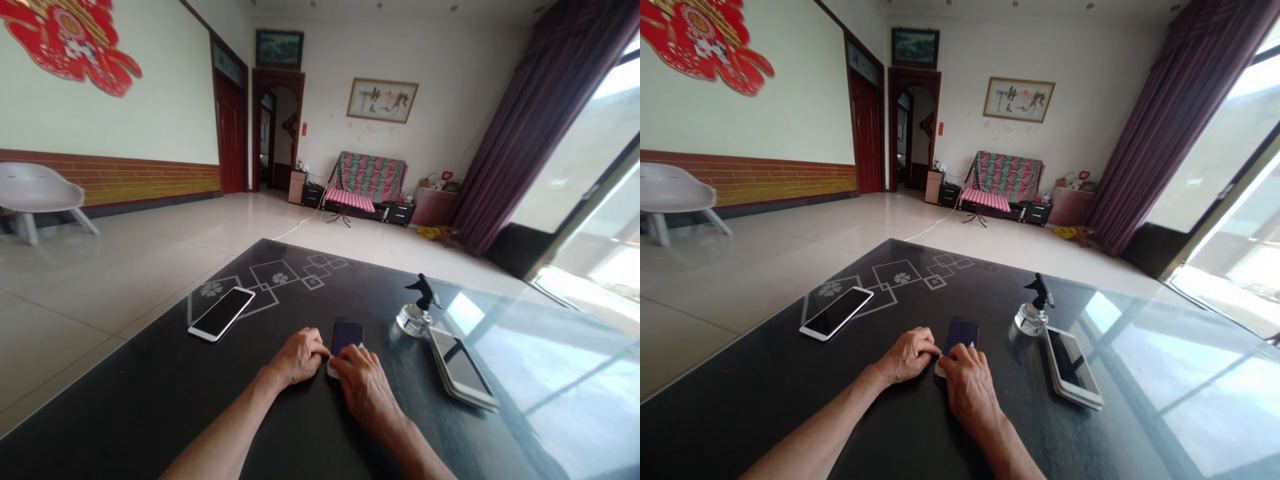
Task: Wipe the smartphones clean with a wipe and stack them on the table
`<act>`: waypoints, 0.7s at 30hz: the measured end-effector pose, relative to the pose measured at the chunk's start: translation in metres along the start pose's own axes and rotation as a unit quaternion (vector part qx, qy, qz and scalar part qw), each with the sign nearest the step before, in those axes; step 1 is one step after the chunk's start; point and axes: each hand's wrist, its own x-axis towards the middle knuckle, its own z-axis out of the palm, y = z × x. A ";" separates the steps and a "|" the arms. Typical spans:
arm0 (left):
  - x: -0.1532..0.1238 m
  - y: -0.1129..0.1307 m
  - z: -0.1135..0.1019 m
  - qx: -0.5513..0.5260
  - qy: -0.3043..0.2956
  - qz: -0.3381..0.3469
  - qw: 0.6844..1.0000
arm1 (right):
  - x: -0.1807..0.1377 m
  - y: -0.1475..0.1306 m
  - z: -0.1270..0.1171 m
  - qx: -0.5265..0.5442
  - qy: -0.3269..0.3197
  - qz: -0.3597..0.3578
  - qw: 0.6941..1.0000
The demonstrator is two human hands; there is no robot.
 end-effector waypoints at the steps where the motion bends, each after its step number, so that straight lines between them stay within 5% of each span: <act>1: 0.000 -0.001 0.001 -0.002 0.001 -0.001 1.000 | -0.002 -0.001 -0.001 0.002 -0.001 -0.003 1.000; 11: 0.000 -0.004 -0.001 0.000 -0.023 0.005 1.000 | -0.007 0.000 -0.002 0.019 0.000 -0.008 1.000; 21: 0.000 -0.004 -0.001 0.001 -0.021 0.005 1.000 | -0.022 0.029 -0.010 -0.002 0.008 0.027 1.000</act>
